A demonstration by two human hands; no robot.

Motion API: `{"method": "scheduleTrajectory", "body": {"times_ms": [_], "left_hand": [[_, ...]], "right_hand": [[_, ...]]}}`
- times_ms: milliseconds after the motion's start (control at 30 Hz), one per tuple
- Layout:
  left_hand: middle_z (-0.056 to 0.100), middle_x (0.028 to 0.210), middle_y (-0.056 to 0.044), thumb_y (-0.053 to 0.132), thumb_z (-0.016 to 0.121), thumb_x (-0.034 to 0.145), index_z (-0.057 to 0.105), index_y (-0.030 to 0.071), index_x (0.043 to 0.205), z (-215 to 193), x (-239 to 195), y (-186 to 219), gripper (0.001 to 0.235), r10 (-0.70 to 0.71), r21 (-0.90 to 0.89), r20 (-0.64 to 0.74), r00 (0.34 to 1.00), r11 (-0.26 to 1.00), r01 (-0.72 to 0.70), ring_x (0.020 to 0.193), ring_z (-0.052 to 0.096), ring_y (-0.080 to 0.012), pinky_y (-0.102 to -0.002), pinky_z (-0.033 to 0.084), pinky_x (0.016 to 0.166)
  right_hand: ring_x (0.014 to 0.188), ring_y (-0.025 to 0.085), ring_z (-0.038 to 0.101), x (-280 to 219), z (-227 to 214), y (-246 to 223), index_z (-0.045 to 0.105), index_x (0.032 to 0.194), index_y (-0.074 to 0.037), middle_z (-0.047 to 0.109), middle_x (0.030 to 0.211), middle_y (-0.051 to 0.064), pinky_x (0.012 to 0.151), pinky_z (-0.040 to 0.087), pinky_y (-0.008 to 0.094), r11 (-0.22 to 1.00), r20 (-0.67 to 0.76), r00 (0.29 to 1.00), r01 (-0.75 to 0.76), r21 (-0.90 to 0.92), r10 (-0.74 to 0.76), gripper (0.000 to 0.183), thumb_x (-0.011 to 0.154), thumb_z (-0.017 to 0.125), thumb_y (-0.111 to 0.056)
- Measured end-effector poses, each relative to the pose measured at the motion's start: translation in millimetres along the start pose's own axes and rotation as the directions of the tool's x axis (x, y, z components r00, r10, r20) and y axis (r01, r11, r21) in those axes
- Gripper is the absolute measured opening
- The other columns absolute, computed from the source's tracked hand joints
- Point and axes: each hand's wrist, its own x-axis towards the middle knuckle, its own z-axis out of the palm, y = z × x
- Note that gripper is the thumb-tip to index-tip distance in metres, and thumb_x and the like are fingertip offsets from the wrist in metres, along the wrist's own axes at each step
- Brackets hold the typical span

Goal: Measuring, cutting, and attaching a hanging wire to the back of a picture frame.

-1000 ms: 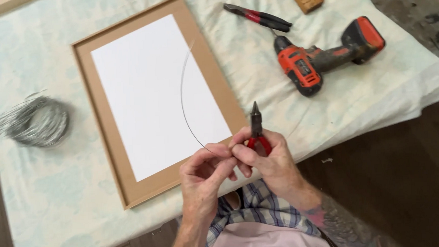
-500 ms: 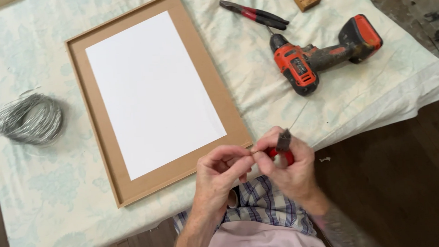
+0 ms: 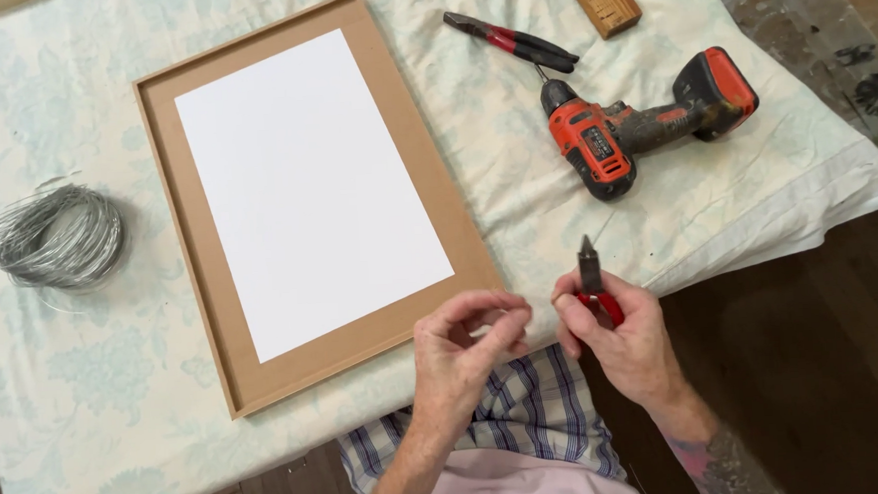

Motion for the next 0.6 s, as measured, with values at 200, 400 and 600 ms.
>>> {"method": "scheduleTrajectory", "body": {"times_ms": [200, 400, 600], "left_hand": [[0.078, 0.097, -0.014, 0.006, 0.072, 0.094, 0.073, 0.001, 0.109, -8.8, -1.8, -2.1, 0.016, 0.124, 0.085, -0.111, 0.986, 0.990, -0.115, 0.078, 0.077, -0.0188, -0.030, 0.071, 0.068], [0.078, 0.096, -0.014, 0.005, 0.073, 0.092, 0.074, 0.000, 0.107, -9.1, -1.4, 8.1, 0.016, 0.149, 0.037, -0.160, 0.976, 0.989, -0.145, 0.081, 0.077, -0.0194, -0.031, 0.071, 0.067], [0.076, 0.097, -0.014, 0.006, 0.072, 0.092, 0.075, -0.001, 0.105, -12.2, -2.7, 12.8, 0.015, 0.152, 0.070, -0.169, 0.974, 0.987, -0.142, 0.080, 0.076, -0.0197, -0.031, 0.071, 0.064]], "right_hand": [[0.060, 0.015, 0.048, 28.8, -53.2, -27.3, 0.063, 0.081, -0.007, 0.053, 0.066, 0.002, 0.052, 0.040, 0.035, 0.755, -0.288, 0.958, -0.182, -0.631, -0.010, 0.027, 0.102, 0.066, -0.024], [0.063, 0.019, 0.038, 61.8, -101.0, -12.9, 0.046, 0.072, -0.005, 0.040, 0.066, 0.004, 0.063, 0.037, 0.037, 0.456, -0.172, 0.985, -0.147, -0.878, -0.012, 0.044, 0.105, 0.065, -0.027], [0.065, 0.015, 0.062, 61.2, -108.1, -22.2, 0.078, 0.101, -0.003, 0.073, 0.080, 0.007, 0.068, 0.055, 0.028, 0.623, -0.284, 0.957, -0.187, -0.760, -0.059, 0.018, 0.093, 0.082, -0.019]]}}
